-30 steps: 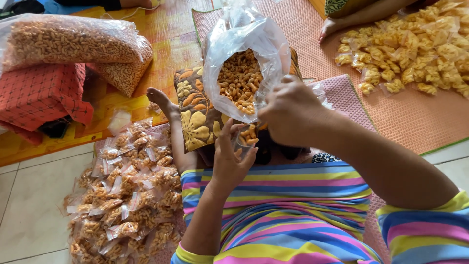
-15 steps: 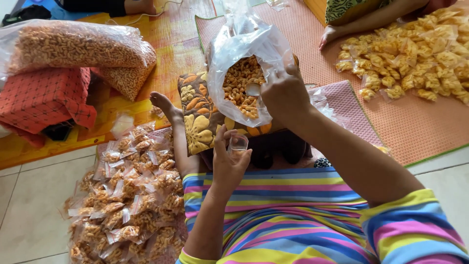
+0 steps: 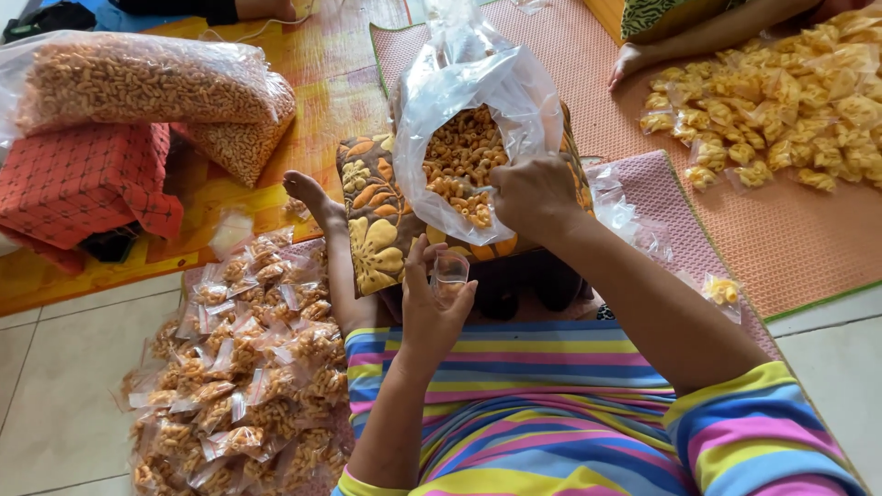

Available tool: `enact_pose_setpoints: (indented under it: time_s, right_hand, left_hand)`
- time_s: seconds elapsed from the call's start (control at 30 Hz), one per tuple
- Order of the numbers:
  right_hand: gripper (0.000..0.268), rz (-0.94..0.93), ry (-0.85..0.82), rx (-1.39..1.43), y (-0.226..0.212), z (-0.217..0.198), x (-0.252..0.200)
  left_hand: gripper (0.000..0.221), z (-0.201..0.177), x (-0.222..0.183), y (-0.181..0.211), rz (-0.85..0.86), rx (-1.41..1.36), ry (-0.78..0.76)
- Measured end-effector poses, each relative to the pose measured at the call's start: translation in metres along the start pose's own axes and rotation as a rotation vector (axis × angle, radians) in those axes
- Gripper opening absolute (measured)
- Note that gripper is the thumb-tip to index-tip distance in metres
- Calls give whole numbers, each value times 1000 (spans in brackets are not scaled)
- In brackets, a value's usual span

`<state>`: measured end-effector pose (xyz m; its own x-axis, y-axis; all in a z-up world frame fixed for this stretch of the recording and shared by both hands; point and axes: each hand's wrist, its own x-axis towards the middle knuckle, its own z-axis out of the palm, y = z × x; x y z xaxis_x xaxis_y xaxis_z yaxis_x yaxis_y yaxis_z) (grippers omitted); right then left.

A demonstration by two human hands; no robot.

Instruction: Portioning peanuts from a large bulk bag into small individual plastic bags using a spoon.

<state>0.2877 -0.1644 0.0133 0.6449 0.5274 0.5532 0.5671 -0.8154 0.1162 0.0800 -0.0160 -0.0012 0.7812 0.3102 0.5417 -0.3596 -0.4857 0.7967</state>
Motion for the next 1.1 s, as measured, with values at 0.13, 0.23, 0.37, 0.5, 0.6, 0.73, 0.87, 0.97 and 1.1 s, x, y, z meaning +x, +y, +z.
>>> enact_pose_setpoints:
  time_s: [0.13,0.23,0.37,0.5,0.6,0.73,0.87,0.97,1.1]
  right_hand:
    - [18,80,-124,145,-2,-24,-3]
    - [19,141,-158,167,6,-25,-5]
    - [21,206,-212,154,20,-40,-6]
    - [21,242,-254,187,33,-58,-7]
    - [19,185,-291,244,39,-86,-9]
    - [17,86,-357,298,35,-127,-12]
    - [14,-79,-379,172,16,-152,-12]
    - [18,-289,-161,65,-1,-145,-18]
    - [15,-428,0,20,-34,-150,-24]
  left_hand:
    - [97,0,2,-4,9,-1,-11]
    - [97,0,2,-5,5,20,-8]
    - [98,-1,4,-7,-24,10,-4]
    - [97,0,5,-9,-29,30,-11]
    - [99,1,6,-8,-15,91,-19]
    - [100,1,4,-13,58,219,-17]
    - [98,2,4,-9,137,233,-22]
    - [95,7,2,-5,156,223,-35]
    - [96,13,-1,5,140,186,-44]
